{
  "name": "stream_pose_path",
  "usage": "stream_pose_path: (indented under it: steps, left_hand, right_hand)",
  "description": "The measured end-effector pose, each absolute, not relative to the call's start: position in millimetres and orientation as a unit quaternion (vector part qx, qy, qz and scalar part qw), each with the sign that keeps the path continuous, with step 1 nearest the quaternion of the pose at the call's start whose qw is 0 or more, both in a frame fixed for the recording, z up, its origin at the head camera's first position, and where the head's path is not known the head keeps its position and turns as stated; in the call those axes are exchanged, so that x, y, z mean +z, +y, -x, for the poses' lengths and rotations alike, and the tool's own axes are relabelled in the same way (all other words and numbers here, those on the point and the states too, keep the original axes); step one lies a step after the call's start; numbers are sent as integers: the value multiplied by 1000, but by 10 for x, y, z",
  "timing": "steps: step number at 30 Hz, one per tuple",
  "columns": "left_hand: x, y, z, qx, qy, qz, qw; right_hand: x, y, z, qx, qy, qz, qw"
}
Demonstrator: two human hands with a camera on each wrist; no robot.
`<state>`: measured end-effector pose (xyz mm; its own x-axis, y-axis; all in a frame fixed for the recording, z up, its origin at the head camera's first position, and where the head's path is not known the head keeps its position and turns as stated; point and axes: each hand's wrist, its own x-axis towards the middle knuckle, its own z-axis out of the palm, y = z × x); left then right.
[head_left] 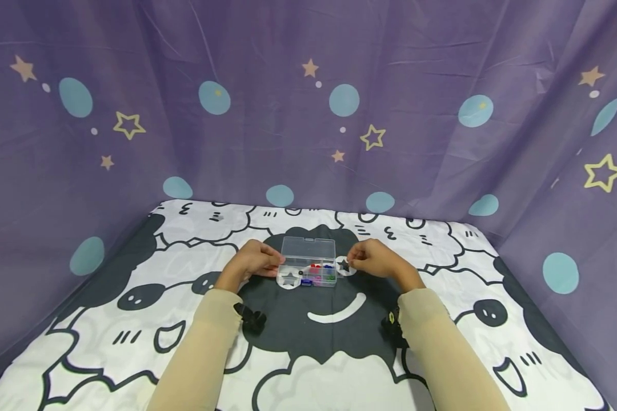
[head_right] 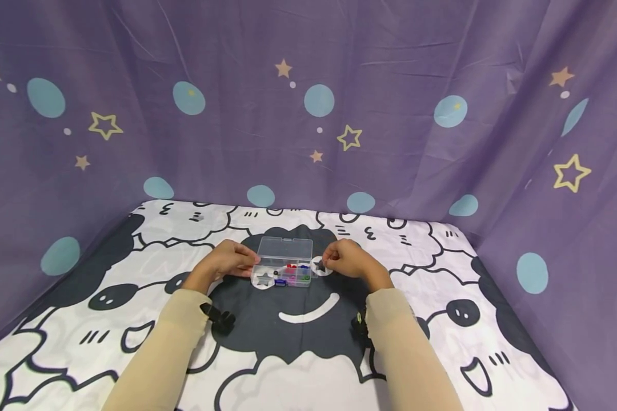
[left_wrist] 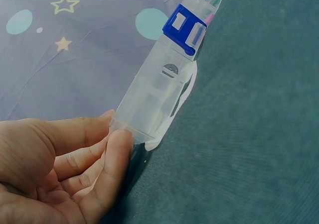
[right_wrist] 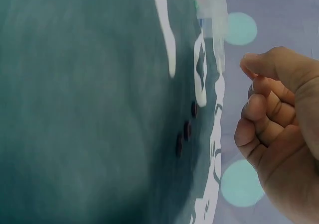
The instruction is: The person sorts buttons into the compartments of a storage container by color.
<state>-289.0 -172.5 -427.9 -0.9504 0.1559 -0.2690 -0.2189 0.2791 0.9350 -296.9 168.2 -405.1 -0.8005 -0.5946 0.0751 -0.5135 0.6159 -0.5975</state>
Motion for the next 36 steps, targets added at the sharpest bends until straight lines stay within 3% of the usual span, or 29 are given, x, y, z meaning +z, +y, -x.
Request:
stream_pose_path:
  steps: [16, 36]
  left_hand:
    - [-4282, -1731, 2896, 599, 785, 20, 158]
    - [-4264, -1723, 2888, 603, 781, 23, 160]
  right_hand:
    - [-4122, 1934, 3004, -275, 916, 274, 105]
    - [-4155, 1921, 3046, -254, 914, 280, 147]
